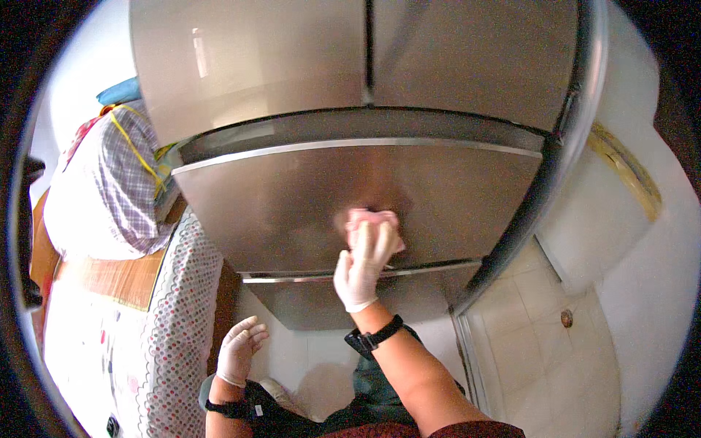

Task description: The person wipes the exterior of a stainless steel refrigerator with a pink cloth, covering the front doors and side panels. They then move to a nearby washing machine and wipe its top surface.

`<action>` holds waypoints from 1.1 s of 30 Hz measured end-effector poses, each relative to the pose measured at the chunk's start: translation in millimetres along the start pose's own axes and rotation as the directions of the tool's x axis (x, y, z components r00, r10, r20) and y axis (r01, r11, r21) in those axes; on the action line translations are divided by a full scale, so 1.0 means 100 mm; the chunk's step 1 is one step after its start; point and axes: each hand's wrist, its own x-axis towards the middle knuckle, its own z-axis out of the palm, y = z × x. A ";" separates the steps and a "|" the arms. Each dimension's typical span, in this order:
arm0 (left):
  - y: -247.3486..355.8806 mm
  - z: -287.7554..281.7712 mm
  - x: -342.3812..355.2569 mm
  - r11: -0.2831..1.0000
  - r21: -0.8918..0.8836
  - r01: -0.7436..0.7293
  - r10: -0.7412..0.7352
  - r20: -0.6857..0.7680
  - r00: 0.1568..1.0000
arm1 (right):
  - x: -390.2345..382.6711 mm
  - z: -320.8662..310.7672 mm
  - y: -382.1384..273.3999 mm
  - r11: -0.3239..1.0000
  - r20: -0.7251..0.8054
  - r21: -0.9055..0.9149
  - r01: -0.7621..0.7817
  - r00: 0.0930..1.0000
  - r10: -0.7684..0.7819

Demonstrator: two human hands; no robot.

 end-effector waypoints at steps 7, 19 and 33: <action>0.08 -0.07 -0.15 0.996 -0.085 -0.034 0.032 -0.022 0.999 | -0.22 1.00 -0.74 0.887 0.368 -0.238 0.395 0.882 -0.294; 0.02 -0.13 0.09 0.990 -0.123 -0.067 0.058 -0.072 0.996 | 0.54 1.19 -0.98 0.536 0.506 0.005 0.844 0.461 -0.730; -0.10 -0.03 0.05 1.000 0.015 0.008 -0.007 -0.076 0.997 | 2.11 -2.12 1.13 0.873 -0.054 -0.411 0.262 0.949 -0.310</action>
